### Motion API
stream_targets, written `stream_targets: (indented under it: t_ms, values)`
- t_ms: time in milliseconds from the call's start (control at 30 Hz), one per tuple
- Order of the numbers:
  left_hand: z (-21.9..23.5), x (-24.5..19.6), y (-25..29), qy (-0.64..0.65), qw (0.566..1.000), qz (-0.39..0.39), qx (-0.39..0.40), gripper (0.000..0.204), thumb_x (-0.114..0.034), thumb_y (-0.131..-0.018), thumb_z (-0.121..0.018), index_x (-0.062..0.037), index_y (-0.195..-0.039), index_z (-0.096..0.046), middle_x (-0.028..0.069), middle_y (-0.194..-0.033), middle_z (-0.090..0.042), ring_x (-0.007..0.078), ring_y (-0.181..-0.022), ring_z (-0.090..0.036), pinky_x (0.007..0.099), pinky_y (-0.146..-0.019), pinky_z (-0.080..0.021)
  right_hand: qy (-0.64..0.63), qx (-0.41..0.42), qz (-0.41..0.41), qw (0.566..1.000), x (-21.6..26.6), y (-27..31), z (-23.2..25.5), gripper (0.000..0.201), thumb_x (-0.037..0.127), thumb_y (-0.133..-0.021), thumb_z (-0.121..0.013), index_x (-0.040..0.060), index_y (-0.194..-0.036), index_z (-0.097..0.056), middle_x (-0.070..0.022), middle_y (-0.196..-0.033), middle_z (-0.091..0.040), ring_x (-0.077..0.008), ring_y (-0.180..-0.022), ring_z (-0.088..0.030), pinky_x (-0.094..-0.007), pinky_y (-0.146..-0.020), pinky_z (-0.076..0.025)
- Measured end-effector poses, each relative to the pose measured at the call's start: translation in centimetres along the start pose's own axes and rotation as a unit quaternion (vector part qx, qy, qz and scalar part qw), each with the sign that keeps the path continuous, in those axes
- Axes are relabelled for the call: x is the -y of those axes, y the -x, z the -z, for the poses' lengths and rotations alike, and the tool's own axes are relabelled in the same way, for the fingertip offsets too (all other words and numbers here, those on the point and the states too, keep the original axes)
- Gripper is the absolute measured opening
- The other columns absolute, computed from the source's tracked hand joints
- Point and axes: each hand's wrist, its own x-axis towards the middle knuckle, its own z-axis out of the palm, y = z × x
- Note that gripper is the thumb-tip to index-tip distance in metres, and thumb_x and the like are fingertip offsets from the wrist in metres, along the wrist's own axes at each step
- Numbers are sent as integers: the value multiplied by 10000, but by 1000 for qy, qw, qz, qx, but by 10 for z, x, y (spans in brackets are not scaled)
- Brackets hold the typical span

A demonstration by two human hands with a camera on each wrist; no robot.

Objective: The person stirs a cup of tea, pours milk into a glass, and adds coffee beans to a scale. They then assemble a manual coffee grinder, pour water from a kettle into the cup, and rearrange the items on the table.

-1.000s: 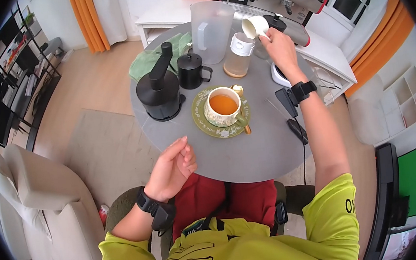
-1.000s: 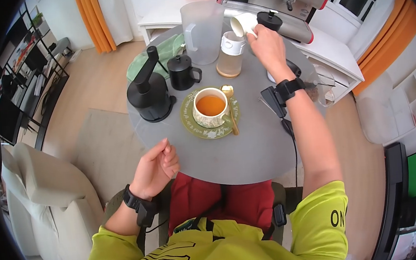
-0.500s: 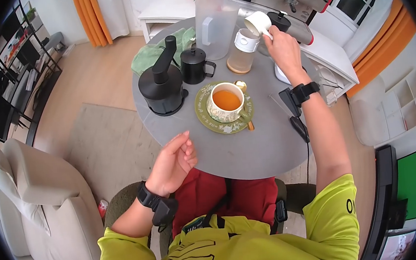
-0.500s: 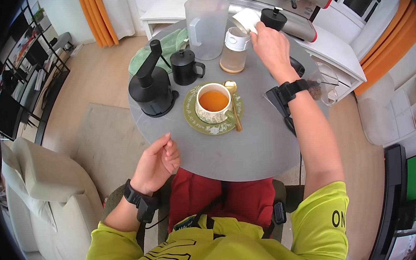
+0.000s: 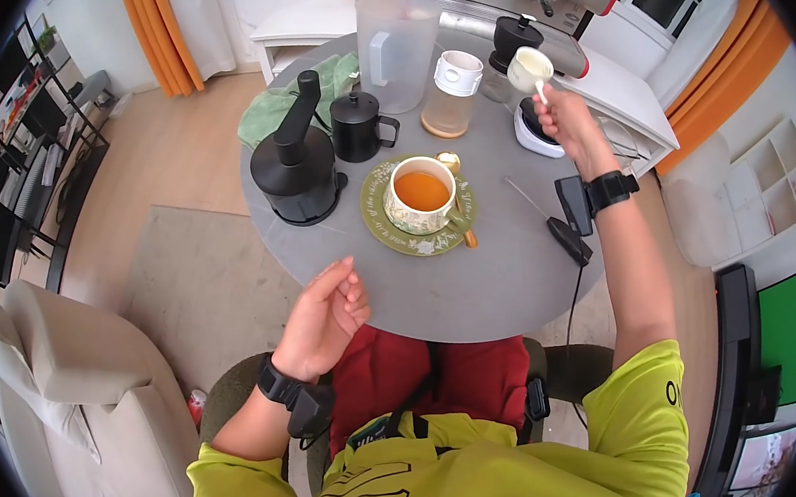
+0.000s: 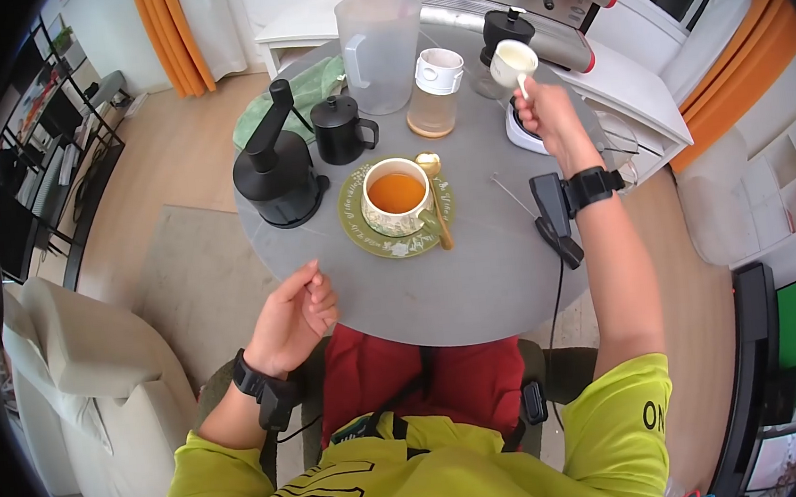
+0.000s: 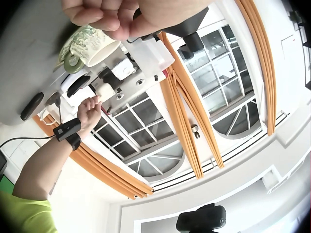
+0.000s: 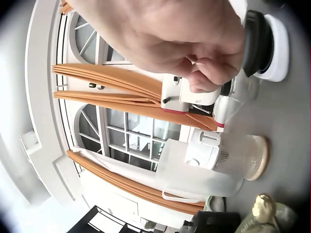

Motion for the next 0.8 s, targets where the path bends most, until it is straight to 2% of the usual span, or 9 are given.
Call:
stream_targets:
  t_ms: [67, 133, 200, 267, 333, 467, 800]
  values:
    - [0, 2, 0, -3, 1000, 2, 1, 250, -221, -991, -477, -88, -780, -497, -23, -643, -405, 82, -589, -356, 228, -574, -330, -29, 50, -67, 996, -15, 6, 10, 272, 248, -997, -433, 19, -890, -535, 12, -698, -470, -63, -548, -363, -211, -463, -273]
    - [-1, 3, -1, -3, 1000, 8, -4, 251, -218, -990, -479, -88, -776, -496, -22, -641, -404, 83, -587, -356, 228, -570, -329, -26, 54, -86, 995, -31, 10, 13, 276, 247, -1006, -414, 14, -909, -526, 15, -696, -459, -67, -548, -339, -217, -468, -259]
    - [-1, 4, -1, -6, 1000, 10, -6, 251, -217, -990, -479, -88, -775, -497, -22, -641, -404, 83, -586, -356, 228, -569, -329, -39, 74, -145, 986, -49, 11, 15, 285, 256, -1006, -419, 13, -900, -526, 10, -699, -461, -70, -556, -351, -217, -468, -267]
    - [0, 4, -1, -9, 1000, 12, -10, 252, -217, -990, -479, -88, -774, -497, -22, -641, -404, 83, -586, -356, 228, -567, -329, -31, 71, -146, 986, -58, 17, 8, 291, 261, -1008, -419, 13, -899, -525, 5, -702, -462, -74, -559, -359, -215, -468, -277]
    - [4, 4, -2, 2, 1000, 12, 13, 209, -211, -961, -545, -91, -796, -500, -13, -664, -452, 88, -599, -398, 231, -577, -349, -21, 70, -165, 984, -66, 19, 2, 299, 276, -1008, -422, 11, -919, -529, 18, -732, -448, -64, -575, -338, -203, -485, -269]
    - [5, 4, -2, 3, 1000, 12, 13, 209, -213, -962, -544, -91, -797, -501, -13, -666, -455, 88, -600, -400, 231, -579, -351, 13, 60, -173, 983, -77, 18, -4, 285, 270, -1006, -426, 22, -917, -534, 12, -741, -458, -70, -583, -356, -202, -489, -289]
    - [5, 3, -2, 5, 1000, 6, 11, 213, -220, -960, -547, -88, -799, -506, -10, -663, -460, 88, -598, -403, 231, -572, -353, 0, 62, -180, 982, -89, 14, -8, 283, 234, -1005, -419, 6, -887, -538, -9, -711, -488, -75, -548, -391, -208, -460, -318]
